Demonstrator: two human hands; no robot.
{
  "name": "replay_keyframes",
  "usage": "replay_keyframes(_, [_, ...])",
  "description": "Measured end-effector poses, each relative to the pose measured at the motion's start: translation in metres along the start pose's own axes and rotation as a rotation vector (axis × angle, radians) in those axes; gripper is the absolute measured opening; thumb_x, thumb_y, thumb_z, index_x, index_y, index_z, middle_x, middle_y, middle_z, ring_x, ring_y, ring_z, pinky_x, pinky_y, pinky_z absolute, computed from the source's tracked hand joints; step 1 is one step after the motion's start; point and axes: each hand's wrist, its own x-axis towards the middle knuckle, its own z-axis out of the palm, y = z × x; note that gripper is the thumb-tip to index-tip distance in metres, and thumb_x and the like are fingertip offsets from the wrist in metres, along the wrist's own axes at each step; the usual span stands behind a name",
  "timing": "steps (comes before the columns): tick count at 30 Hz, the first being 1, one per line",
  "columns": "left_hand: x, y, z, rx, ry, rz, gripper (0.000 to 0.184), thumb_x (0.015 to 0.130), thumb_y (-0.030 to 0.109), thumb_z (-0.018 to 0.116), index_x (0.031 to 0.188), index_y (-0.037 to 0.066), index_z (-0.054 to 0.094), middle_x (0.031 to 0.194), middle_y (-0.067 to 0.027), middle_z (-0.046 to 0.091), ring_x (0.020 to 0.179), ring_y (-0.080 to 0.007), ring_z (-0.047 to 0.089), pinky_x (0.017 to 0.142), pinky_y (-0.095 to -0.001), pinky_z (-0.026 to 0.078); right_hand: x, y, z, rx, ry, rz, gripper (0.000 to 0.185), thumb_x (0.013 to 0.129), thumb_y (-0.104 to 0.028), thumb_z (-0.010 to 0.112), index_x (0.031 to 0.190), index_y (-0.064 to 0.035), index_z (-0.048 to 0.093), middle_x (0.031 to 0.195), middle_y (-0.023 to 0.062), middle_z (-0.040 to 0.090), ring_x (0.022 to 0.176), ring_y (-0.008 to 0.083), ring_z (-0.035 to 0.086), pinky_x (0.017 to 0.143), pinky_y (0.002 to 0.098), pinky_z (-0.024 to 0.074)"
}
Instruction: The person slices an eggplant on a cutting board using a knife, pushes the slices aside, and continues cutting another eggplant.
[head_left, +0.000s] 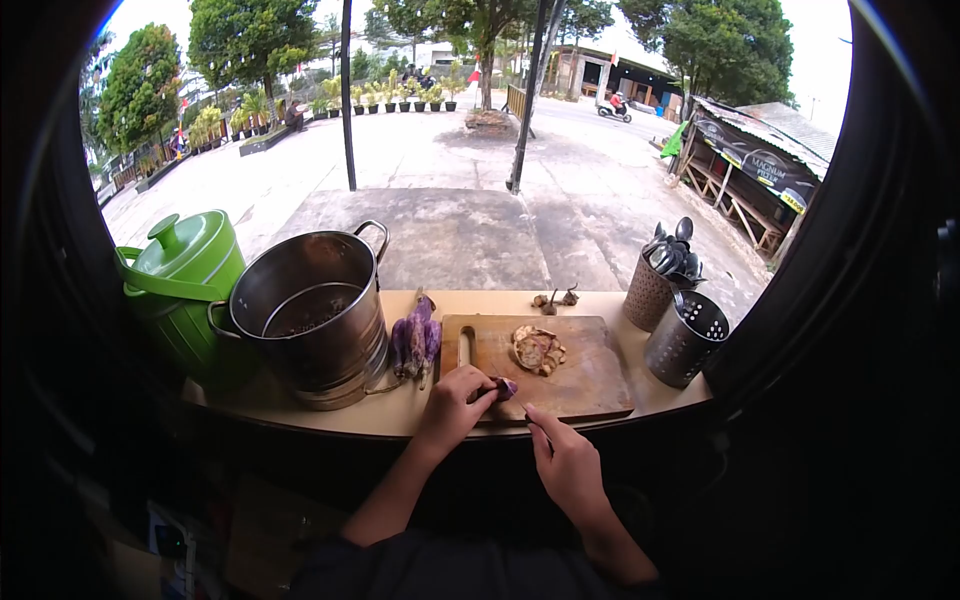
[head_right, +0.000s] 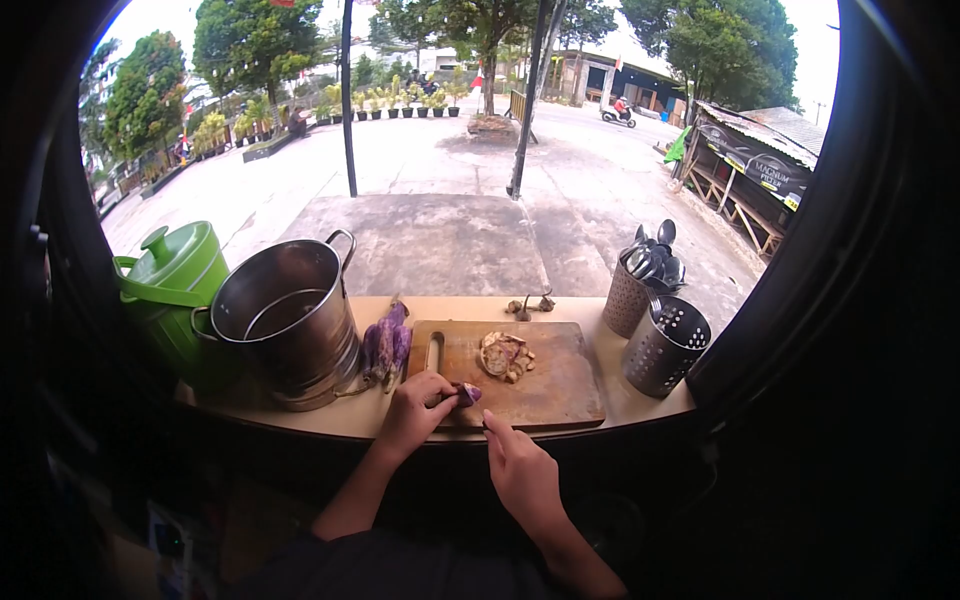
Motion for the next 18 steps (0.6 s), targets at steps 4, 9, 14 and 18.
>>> replay_keyframes(4, [0.001,0.000,0.000,0.014,0.004,0.018,0.015,0.076,0.000,0.076,0.086,-0.002,0.065,0.087,-0.0122,0.066,0.085,-0.0294,0.066,0.077,-0.0362,0.051,0.005,0.000,0.006,-0.035,0.001,-0.020,0.026,0.094,-0.012,0.064,0.120,-0.0098,0.067,0.097,0.0173,0.070,0.086,0.0349,0.069,0.071,0.0401,0.0550])
replay_keyframes(9, [0.001,0.001,0.001,0.025,0.008,0.035,0.015,0.076,0.000,0.076,0.085,-0.002,0.065,0.086,-0.0120,0.065,0.083,-0.0298,0.065,0.075,-0.0364,0.051,0.012,0.002,0.012,-0.051,-0.002,-0.034,0.026,0.095,-0.013,0.064,0.121,-0.0107,0.067,0.092,0.0176,0.070,0.081,0.0356,0.068,0.067,0.0420,0.0537])
replay_keyframes(14, [0.002,0.000,0.001,0.026,0.005,0.039,0.015,0.076,0.000,0.076,0.085,-0.002,0.064,0.085,-0.0119,0.064,0.082,-0.0302,0.064,0.074,-0.0366,0.050,0.019,0.007,0.025,-0.064,0.006,-0.052,0.027,0.095,-0.015,0.063,0.122,-0.0121,0.066,0.087,0.0166,0.069,0.077,0.0366,0.067,0.063,0.0436,0.0524])
replay_keyframes(18, [0.002,-0.002,0.002,0.039,0.012,0.053,0.014,0.076,-0.001,0.075,0.085,-0.002,0.064,0.084,-0.0120,0.064,0.081,-0.0301,0.064,0.073,-0.0366,0.050,0.029,0.009,0.035,-0.118,0.035,-0.120,0.030,0.096,-0.019,0.061,0.126,-0.0155,0.063,0.077,0.0143,0.067,0.066,0.0350,0.067,0.056,0.0445,0.0519])
